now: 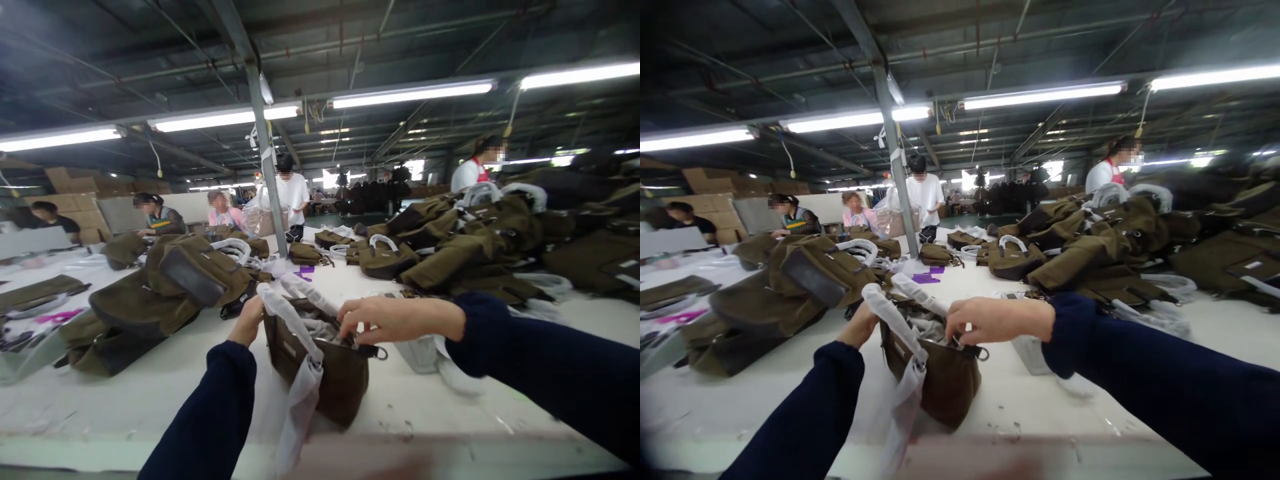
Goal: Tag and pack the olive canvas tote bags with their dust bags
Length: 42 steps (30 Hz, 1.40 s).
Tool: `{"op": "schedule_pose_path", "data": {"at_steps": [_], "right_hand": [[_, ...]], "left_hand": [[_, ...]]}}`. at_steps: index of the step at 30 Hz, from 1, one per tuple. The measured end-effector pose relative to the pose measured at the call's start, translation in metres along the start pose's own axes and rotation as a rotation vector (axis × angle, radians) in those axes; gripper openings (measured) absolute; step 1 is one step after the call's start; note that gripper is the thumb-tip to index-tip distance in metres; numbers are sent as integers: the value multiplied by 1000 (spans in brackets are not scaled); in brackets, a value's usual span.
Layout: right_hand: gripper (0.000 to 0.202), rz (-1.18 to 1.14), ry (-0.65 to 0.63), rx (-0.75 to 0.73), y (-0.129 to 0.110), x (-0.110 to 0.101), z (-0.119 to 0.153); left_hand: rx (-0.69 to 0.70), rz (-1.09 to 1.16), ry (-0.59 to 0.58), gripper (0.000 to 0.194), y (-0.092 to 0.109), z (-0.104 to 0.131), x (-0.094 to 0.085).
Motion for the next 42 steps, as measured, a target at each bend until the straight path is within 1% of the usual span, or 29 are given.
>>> {"op": "schedule_pose_path", "data": {"at_steps": [1,2,3,4,5,6,7,8,9,10,11,12,13,14,15,16,18,21,22,24,26,28,30,33,34,36,39,42], "right_hand": [[26,15,5,13,0,2,2],[27,34,-2,33,1,4,4],[25,59,-15,53,2,7,6],[24,87,-25,71,4,10,7],[22,115,-29,86,5,12,7],[21,136,-26,95,6,14,7],[20,149,-21,97,6,15,6],[19,153,-20,99,5,16,4],[17,147,-21,110,5,17,3],[14,133,-24,131,5,18,1],[12,109,-26,156,6,19,-1],[12,78,-27,182,6,19,-2],[14,42,-29,207,5,20,-3],[15,4,-33,230,5,21,-4],[15,-26,-38,248,4,23,-5],[13,-37,-43,270,4,24,-4],[13,27,-28,310,6,24,-3],[13,191,20,310,7,21,1],[14,202,26,309,9,20,2],[13,139,14,336,14,22,4],[13,49,12,380,18,25,4],[12,-9,38,399,18,25,5],[9,-37,67,411,16,24,7],[6,-68,59,370,6,27,14],[7,-46,58,340,0,28,17],[11,82,76,292,-11,31,22],[14,391,170,214,-33,35,26],[19,615,259,90,-56,43,25]], "left_hand": [[1,-4,56,34,0,9,-7],[5,-3,140,32,0,22,-16],[19,3,251,31,0,40,-27],[42,6,364,29,0,64,-37],[73,16,513,27,0,95,-47],[109,19,607,25,1,126,-49],[109,-8,570,24,-1,153,-38],[63,-34,508,25,-5,179,-21],[-18,-38,374,30,-14,199,4],[-103,10,227,39,-23,217,34],[-201,81,73,45,-33,232,68],[-299,164,-51,50,-40,243,100],[-351,252,-131,54,-43,248,127],[-382,332,-178,61,-42,248,150],[-404,401,-207,67,-40,243,167],[-417,458,-220,69,-36,237,181],[-441,532,-220,63,-27,223,197],[-457,639,-192,49,-17,212,209],[-457,689,-171,45,-16,211,212],[-476,801,-112,41,-17,212,217],[-506,891,-35,45,-21,214,221],[-494,941,3,48,-24,214,225],[-440,937,-22,49,-24,214,226],[-400,822,-124,50,-25,218,225],[-393,760,-153,50,-26,220,222],[-371,634,-178,51,-28,223,214],[-357,490,-186,53,-30,225,200],[-355,371,-219,53,-30,227,191]]}}
Point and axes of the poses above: each hand's wrist, its own z-axis away from the middle knuckle, its own x-axis out of the palm, y = z × x, the point moved 8 cm from there along -z, towards the middle knuckle, and after that the axes turned 3 degrees about -y, right-handed, at the moved point
